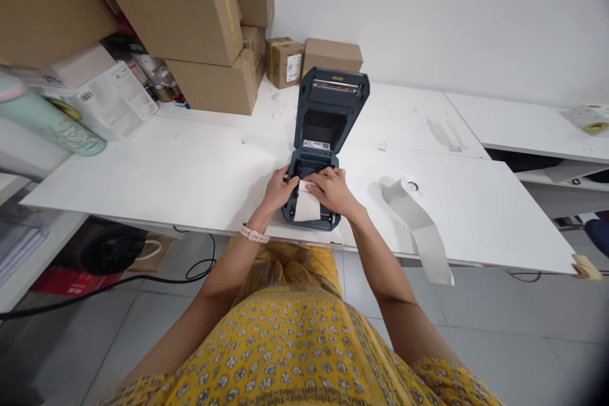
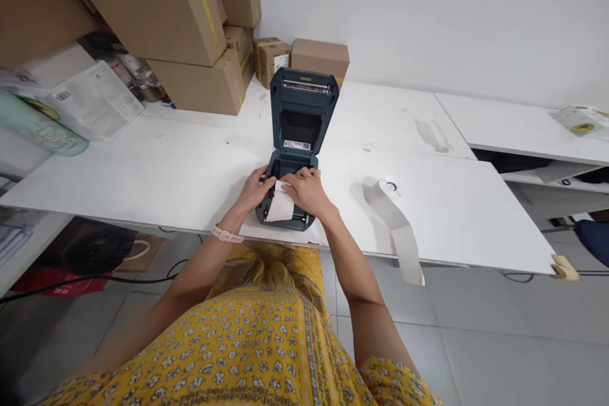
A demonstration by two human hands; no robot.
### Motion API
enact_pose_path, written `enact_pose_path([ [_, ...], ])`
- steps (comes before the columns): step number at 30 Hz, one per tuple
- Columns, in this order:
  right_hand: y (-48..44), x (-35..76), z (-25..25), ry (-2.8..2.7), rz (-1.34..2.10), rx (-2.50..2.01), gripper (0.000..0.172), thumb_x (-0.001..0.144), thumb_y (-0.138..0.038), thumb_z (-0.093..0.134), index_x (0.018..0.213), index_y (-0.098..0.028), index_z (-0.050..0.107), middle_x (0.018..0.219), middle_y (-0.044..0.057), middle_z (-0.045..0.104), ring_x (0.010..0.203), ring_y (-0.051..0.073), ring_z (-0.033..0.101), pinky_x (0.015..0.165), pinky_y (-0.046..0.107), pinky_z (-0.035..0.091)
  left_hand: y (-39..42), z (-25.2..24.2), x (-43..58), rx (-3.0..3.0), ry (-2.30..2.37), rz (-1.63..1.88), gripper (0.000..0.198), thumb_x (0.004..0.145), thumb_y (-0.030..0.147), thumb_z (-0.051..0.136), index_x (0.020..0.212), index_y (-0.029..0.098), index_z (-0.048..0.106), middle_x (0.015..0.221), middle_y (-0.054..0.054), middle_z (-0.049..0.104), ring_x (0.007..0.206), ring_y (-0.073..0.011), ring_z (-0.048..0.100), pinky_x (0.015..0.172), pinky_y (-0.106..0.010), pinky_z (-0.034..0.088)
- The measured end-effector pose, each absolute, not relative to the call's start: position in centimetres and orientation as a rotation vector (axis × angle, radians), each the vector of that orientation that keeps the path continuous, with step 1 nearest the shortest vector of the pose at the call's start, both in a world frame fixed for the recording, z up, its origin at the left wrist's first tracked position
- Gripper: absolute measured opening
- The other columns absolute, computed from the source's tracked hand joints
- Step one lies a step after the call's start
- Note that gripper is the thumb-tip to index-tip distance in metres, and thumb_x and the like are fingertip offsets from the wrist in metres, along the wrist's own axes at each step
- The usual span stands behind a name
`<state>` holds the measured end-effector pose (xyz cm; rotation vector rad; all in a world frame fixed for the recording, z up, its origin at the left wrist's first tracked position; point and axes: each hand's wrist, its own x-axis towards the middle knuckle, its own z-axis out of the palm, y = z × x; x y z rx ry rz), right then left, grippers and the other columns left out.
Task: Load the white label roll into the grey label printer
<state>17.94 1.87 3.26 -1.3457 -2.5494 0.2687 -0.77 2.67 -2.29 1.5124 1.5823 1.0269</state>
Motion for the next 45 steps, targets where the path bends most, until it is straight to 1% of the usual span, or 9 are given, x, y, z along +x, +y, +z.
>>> enact_pose_path([
  [7, 2.6, 18.8, 1.9, -2.463, 0.358, -1.255, 0.031, 0.102, -0.034, 0.048, 0.122, -0.024, 0.070, 0.118, 0.010, 0.073, 0.120, 0.026, 0.057, 0.115, 0.054, 0.017, 2.8, -2.9, -0.9, 1.479, 1.538, 1.072, 0.057, 0.084, 0.043, 0.064, 0.135, 0.017, 0.060, 0.129, -0.013, 0.065, 0.108, -0.0243, 0.064, 0.094, -0.037, 0.051],
  [17, 3.2, 20.2, 2.6, -2.555, 0.518, -1.132, 0.041, 0.102, -0.022, 0.039, 0.133, -0.027, 0.065, 0.131, 0.009, 0.070, 0.134, 0.026, 0.053, 0.120, 0.059, 0.013, 2.6, -2.2, -0.9, 1.530, 1.594, 1.022, 0.056, 0.086, 0.037, 0.061, 0.138, 0.016, 0.056, 0.130, -0.013, 0.065, 0.104, -0.0236, 0.065, 0.094, -0.039, 0.053],
  [20, 3.6, 20.5, 2.9, -2.594, 0.553, -1.113, 0.042, 0.102, -0.020, 0.039, 0.135, -0.025, 0.064, 0.130, 0.011, 0.070, 0.134, 0.026, 0.052, 0.119, 0.058, 0.015, 1.7, -0.6, -0.5, 1.739, 1.697, 1.105, 0.058, 0.086, 0.029, 0.063, 0.141, 0.018, 0.051, 0.136, -0.015, 0.059, 0.121, -0.0273, 0.057, 0.103, -0.043, 0.049],
  [22, 4.0, 20.6, 2.9, -2.604, 0.555, -1.105, 0.042, 0.101, -0.020, 0.040, 0.136, -0.024, 0.064, 0.128, 0.012, 0.070, 0.132, 0.026, 0.053, 0.118, 0.057, 0.018, 0.9, 0.7, 0.0, 1.928, 1.696, 1.207, 0.049, 0.088, 0.023, 0.060, 0.137, 0.020, 0.055, 0.135, -0.014, 0.058, 0.130, -0.0270, 0.051, 0.110, -0.043, 0.044],
  [27, 5.0, 21.0, 2.3, -2.626, 0.537, -1.030, 0.034, 0.099, -0.024, 0.046, 0.120, -0.021, 0.073, 0.116, 0.012, 0.073, 0.119, 0.027, 0.060, 0.113, 0.052, 0.029, -0.5, 2.1, 1.1, 2.246, 1.318, 1.081, 0.023, 0.095, 0.023, 0.053, 0.110, 0.020, 0.070, 0.115, -0.009, 0.068, 0.116, -0.0217, 0.060, 0.107, -0.039, 0.048],
  [30, 5.5, 21.1, 2.2, -2.672, 0.532, -0.973, 0.035, 0.100, -0.025, 0.043, 0.115, -0.021, 0.075, 0.117, 0.012, 0.073, 0.117, 0.027, 0.060, 0.110, 0.051, 0.034, -0.5, 1.3, 0.9, 2.278, 1.217, 0.930, 0.021, 0.092, 0.023, 0.058, 0.105, 0.021, 0.075, 0.128, -0.010, 0.066, 0.124, -0.0231, 0.059, 0.110, -0.042, 0.047],
  [34, 5.8, 21.3, 2.2, -2.720, 0.492, -0.968, 0.041, 0.101, -0.023, 0.040, 0.129, -0.020, 0.069, 0.126, 0.013, 0.070, 0.121, 0.027, 0.059, 0.112, 0.051, 0.036, -0.6, 0.4, 0.1, 2.243, 1.191, 0.868, 0.022, 0.093, 0.028, 0.059, 0.102, 0.025, 0.079, 0.145, -0.007, 0.059, 0.136, -0.0240, 0.053, 0.116, -0.045, 0.043],
  [39, 5.9, 21.5, 1.7, -2.700, 0.459, -0.956, 0.045, 0.096, -0.013, 0.039, 0.129, -0.021, 0.069, 0.137, 0.013, 0.065, 0.131, 0.028, 0.056, 0.116, 0.055, 0.035, -0.5, 0.0, -0.2, 2.210, 1.131, 0.844, 0.022, 0.092, 0.030, 0.061, 0.100, 0.027, 0.081, 0.145, -0.004, 0.060, 0.139, -0.0253, 0.051, 0.118, -0.048, 0.042],
  [45, 4.3, 21.0, 0.6, -2.425, 0.451, -0.986, 0.047, 0.090, -0.006, 0.038, 0.120, -0.019, 0.072, 0.135, 0.010, 0.068, 0.142, 0.026, 0.047, 0.117, 0.055, 0.038, -0.2, -0.3, -0.3, 2.182, 1.051, 0.871, 0.023, 0.092, 0.031, 0.061, 0.102, 0.027, 0.081, 0.145, -0.004, 0.060, 0.141, -0.0247, 0.050, 0.120, -0.048, 0.040],
])
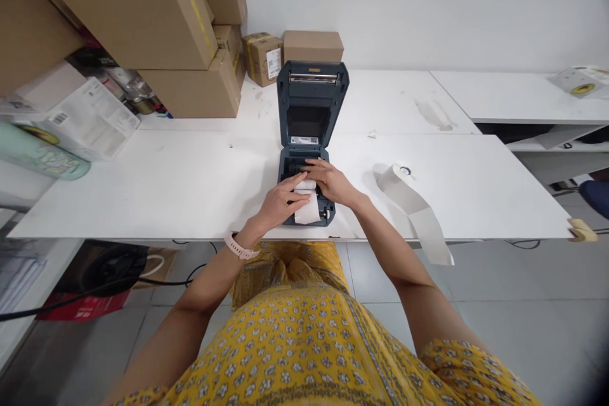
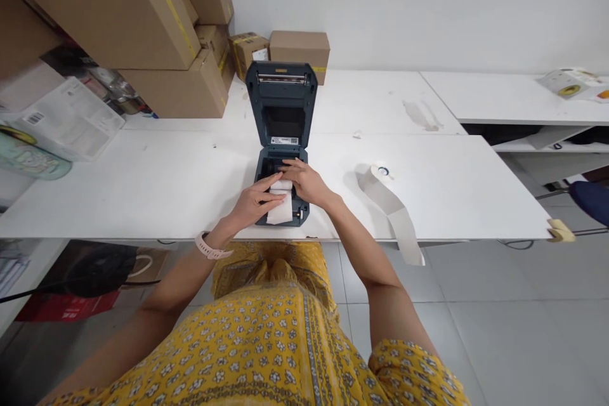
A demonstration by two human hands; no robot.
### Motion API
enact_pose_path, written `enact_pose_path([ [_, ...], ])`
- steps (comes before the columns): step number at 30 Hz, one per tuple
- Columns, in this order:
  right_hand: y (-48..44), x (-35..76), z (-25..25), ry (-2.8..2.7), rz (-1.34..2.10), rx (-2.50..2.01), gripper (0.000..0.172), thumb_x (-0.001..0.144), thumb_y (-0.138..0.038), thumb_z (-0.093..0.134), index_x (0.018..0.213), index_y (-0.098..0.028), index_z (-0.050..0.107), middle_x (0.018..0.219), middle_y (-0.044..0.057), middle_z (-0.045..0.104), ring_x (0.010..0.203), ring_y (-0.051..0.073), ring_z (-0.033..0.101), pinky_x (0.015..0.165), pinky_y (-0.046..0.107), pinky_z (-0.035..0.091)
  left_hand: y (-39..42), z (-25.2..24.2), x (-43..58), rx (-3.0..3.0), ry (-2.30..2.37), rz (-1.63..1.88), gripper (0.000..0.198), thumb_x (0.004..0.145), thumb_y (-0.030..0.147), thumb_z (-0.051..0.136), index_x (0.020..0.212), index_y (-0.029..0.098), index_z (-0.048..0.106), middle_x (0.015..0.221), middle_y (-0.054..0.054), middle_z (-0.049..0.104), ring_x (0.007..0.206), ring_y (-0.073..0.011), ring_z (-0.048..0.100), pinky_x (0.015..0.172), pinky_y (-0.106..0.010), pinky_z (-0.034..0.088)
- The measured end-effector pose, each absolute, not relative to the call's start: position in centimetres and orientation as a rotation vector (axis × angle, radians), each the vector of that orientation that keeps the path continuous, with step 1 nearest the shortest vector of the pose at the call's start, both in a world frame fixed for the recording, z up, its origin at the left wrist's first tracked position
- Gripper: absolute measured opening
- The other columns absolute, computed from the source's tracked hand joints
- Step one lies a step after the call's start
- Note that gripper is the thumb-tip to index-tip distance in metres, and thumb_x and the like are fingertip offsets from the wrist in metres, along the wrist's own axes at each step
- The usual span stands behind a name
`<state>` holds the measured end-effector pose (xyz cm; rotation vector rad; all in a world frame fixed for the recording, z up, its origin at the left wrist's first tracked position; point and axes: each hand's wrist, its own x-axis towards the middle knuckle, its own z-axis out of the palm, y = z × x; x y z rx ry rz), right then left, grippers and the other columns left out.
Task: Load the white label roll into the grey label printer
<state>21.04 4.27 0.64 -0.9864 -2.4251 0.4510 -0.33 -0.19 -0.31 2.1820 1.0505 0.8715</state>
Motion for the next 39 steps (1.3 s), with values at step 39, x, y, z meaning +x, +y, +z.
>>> enact_pose_path([
  [39, 2.6, 19.7, -0.3, -1.897, 0.400, -1.363, 0.035, 0.093, -0.023, 0.051, 0.126, -0.023, 0.063, 0.135, 0.010, 0.066, 0.133, 0.028, 0.055, 0.112, 0.049, 0.048, 0.7, -0.1, -0.9, 2.335, 0.994, 0.746, 0.017, 0.090, 0.034, 0.066, 0.100, 0.031, 0.080, 0.134, -0.005, 0.068, 0.139, -0.0288, 0.052, 0.117, -0.059, 0.036],
])
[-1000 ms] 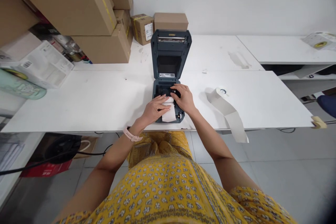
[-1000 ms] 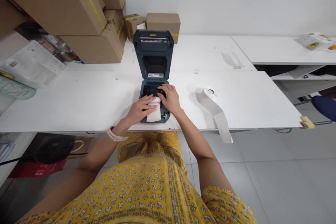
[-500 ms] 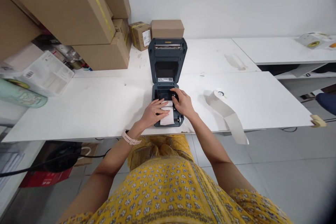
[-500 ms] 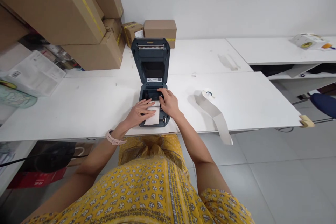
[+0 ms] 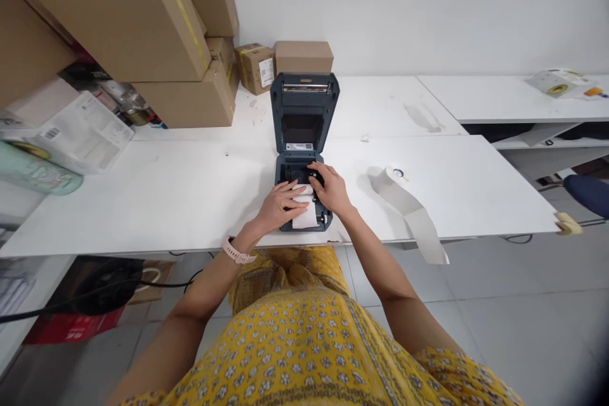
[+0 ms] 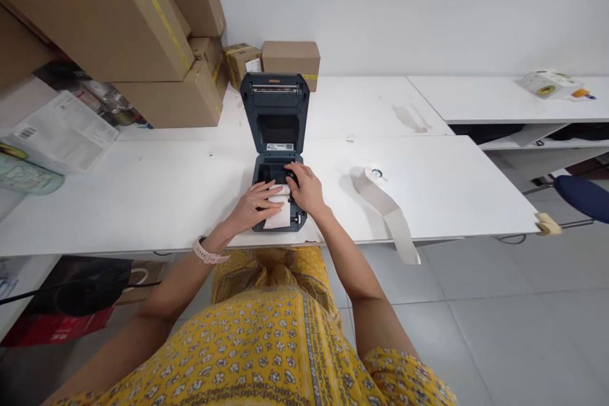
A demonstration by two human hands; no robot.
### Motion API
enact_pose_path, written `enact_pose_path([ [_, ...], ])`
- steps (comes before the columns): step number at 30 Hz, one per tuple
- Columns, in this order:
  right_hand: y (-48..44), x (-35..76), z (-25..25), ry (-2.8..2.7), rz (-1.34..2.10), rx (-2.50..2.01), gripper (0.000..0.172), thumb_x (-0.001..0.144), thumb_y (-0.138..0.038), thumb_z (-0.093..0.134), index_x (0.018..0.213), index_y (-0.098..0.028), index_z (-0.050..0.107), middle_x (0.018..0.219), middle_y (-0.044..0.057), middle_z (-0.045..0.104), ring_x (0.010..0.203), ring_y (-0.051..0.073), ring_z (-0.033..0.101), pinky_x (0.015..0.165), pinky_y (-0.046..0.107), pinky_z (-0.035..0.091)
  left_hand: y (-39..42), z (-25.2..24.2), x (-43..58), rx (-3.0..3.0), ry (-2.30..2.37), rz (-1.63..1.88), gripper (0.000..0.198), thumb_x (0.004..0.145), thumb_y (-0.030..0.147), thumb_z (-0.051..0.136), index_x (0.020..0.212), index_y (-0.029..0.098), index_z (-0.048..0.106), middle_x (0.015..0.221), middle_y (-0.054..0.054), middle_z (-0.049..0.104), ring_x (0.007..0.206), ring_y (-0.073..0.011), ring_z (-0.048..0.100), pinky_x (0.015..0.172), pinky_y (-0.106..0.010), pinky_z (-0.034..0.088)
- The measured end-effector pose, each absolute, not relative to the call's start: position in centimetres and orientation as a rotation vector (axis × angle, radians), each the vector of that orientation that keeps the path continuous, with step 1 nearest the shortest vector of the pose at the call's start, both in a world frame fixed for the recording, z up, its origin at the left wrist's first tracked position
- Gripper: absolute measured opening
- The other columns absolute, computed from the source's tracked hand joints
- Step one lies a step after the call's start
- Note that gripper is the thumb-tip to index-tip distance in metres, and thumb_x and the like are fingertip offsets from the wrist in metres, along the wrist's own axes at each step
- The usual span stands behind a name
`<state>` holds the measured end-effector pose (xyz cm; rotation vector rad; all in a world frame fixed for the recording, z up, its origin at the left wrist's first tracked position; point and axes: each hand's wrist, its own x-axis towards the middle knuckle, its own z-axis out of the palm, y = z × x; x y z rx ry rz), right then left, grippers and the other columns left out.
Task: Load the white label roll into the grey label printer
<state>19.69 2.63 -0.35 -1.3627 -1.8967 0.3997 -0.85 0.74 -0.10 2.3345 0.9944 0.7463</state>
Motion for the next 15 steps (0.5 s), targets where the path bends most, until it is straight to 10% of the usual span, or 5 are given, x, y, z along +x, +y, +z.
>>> enact_pose_path([
  [15, 2.9, 19.7, -0.7, -1.900, 0.363, -1.323, 0.030, 0.094, -0.024, 0.053, 0.120, -0.024, 0.068, 0.135, 0.009, 0.067, 0.131, 0.028, 0.055, 0.111, 0.052, 0.048, -6.7, -1.2, 0.9, 2.703, 1.184, 0.849, 0.042, 0.099, 0.033, 0.052, 0.132, 0.011, 0.064, 0.140, -0.018, 0.062, 0.137, -0.0295, 0.055, 0.116, -0.051, 0.045],
])
